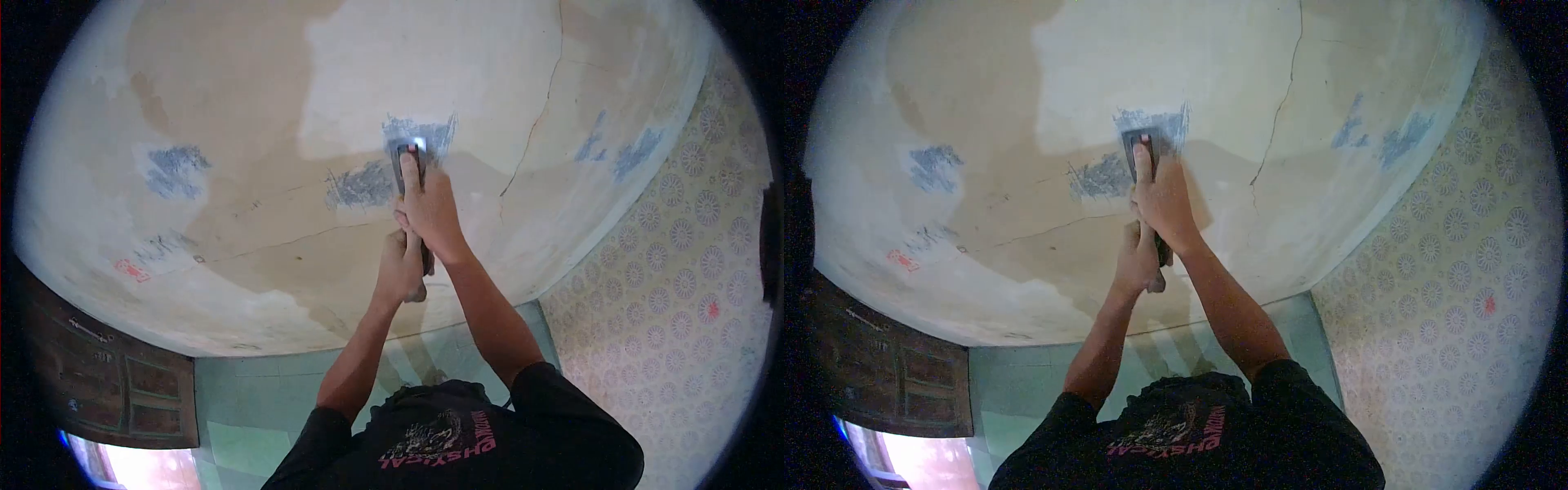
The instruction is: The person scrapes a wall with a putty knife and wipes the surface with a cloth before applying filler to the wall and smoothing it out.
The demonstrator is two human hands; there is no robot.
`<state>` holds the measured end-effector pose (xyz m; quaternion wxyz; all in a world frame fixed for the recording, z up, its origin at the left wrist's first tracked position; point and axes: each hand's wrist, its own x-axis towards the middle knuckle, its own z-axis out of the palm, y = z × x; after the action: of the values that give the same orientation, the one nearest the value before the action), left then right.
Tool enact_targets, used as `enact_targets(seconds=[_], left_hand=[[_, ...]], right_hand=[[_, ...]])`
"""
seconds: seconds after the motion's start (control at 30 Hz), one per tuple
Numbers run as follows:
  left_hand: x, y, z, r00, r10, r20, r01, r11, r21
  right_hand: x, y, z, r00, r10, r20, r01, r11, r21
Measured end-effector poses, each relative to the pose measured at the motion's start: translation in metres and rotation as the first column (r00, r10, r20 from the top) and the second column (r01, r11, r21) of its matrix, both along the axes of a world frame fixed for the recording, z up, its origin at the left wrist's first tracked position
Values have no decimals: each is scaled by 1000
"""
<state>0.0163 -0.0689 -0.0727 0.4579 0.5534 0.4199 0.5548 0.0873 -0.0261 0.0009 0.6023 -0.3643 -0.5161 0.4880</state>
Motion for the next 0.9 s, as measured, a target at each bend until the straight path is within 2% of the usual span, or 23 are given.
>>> enact_targets(seconds=[0.07,0.1,0.17,0.27,0.33,0.37,0.43,0.5,0.6,0.67,0.83,0.9], left_hand=[[0,-10,-17,1000,3,-29,-6,993,-114],[-1,-11,-21,999,-18,28,21,994,-110],[0,-7,-28,1000,0,9,1,994,-112],[7,-9,-13,1000,16,3,-16,988,-155],[8,-8,-8,1000,1,-5,-2,981,-193],[7,-9,-9,1000,-17,18,20,987,-157],[10,-9,-7,998,-40,41,45,991,-123],[10,-13,-4,999,41,-24,-44,990,-134],[1,-12,-12,999,-1,-52,-3,997,-81],[-3,-11,-15,999,5,-49,-9,997,-77],[-11,-6,-24,997,19,-72,-23,998,-53],[-10,-1,-19,999,-44,27,46,996,-74]], right_hand=[[1,-5,-16,975,-101,198,110,993,-37],[1,-2,-17,976,-104,193,112,993,-28],[1,0,-22,993,2,119,12,993,-114],[8,-1,-13,974,-1,225,27,993,-113],[8,2,-13,984,7,179,11,995,-98],[7,1,-15,990,25,138,-13,996,-83],[7,5,-15,986,0,165,12,997,-74],[8,8,-17,983,-18,185,31,997,-68],[8,4,-21,968,-16,249,36,997,-75],[0,-8,-13,1000,8,24,-5,994,-107],[-8,8,-33,986,-84,141,91,995,-50],[-8,14,-31,976,-103,194,108,994,-15]])
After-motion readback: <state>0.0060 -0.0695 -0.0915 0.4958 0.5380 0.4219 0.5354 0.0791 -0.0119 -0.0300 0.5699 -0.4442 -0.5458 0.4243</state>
